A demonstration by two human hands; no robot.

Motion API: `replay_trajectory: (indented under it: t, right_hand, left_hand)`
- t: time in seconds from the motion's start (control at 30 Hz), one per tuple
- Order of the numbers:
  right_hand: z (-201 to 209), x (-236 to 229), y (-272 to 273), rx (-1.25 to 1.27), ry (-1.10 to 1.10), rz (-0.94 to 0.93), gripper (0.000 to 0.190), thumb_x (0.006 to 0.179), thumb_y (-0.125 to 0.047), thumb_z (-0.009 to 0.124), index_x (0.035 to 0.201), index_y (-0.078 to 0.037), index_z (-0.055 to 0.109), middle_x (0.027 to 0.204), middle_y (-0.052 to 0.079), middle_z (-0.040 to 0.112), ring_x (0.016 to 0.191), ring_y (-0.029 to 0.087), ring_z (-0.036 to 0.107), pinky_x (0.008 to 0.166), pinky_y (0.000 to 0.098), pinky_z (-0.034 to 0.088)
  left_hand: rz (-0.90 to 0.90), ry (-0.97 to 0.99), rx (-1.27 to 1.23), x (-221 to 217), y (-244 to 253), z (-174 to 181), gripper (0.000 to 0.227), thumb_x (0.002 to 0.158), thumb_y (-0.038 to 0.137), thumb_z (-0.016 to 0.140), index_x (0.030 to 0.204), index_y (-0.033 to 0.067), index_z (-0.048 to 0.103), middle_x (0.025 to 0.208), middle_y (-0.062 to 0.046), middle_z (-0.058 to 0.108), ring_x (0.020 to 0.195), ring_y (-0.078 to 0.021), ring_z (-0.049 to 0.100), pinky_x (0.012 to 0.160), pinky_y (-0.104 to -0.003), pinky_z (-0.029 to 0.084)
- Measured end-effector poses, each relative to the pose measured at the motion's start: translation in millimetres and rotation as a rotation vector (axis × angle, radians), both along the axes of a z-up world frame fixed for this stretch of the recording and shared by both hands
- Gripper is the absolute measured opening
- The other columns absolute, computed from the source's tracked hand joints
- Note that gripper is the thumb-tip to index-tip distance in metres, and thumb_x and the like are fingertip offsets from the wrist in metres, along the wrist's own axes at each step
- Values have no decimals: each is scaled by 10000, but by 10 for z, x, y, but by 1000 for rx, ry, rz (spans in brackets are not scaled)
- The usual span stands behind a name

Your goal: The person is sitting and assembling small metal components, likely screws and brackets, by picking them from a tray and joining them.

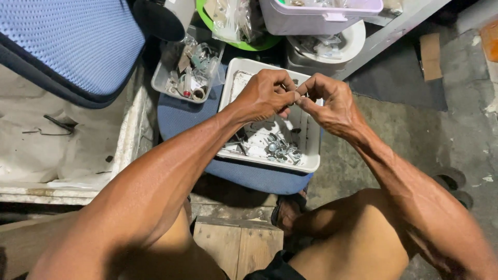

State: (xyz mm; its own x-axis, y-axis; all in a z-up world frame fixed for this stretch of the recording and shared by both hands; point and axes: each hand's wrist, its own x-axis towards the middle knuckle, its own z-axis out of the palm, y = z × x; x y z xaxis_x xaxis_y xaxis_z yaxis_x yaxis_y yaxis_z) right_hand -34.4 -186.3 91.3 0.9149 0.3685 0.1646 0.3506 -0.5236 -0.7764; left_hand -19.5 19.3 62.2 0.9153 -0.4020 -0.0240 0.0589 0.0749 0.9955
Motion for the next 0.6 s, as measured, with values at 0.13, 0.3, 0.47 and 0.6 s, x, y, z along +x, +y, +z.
replay_trajectory:
  t: [0.13,0.3,0.47,0.6]
  right_hand:
    - [-1,112,-159,-17,10,2,160,880,38,716,1034,-8,717,713,118,637,711,183,604,741,369,535]
    - [-400,285,-481,-231,-164,-161,128,867,-25,749,987,-67,731,795,115,689,780,250,668,750,363,496]
    - [-638,381,-432,-535,-482,-78,144,913,-89,717,1046,-146,715,1006,68,657,1024,303,605,872,451,426]
    - [-473,240,-167,-765,-511,121,117,912,-104,694,1003,-165,733,1155,99,634,1155,319,517,952,496,411]
  left_hand:
    - [32,-55,80,169,-30,-160,108,811,63,698,879,-20,711,626,-158,699,516,-169,716,472,-268,654]
    - [24,-305,554,189,-64,-423,346,833,160,782,1118,-22,709,971,-300,748,971,-431,756,834,-559,618]
    - [35,-430,643,265,-10,-538,349,907,110,706,1225,-31,674,1067,-284,732,1037,-437,735,857,-531,616]
    - [-42,-601,841,223,105,-567,317,898,44,689,1203,-40,701,972,-275,723,942,-430,751,802,-530,634]
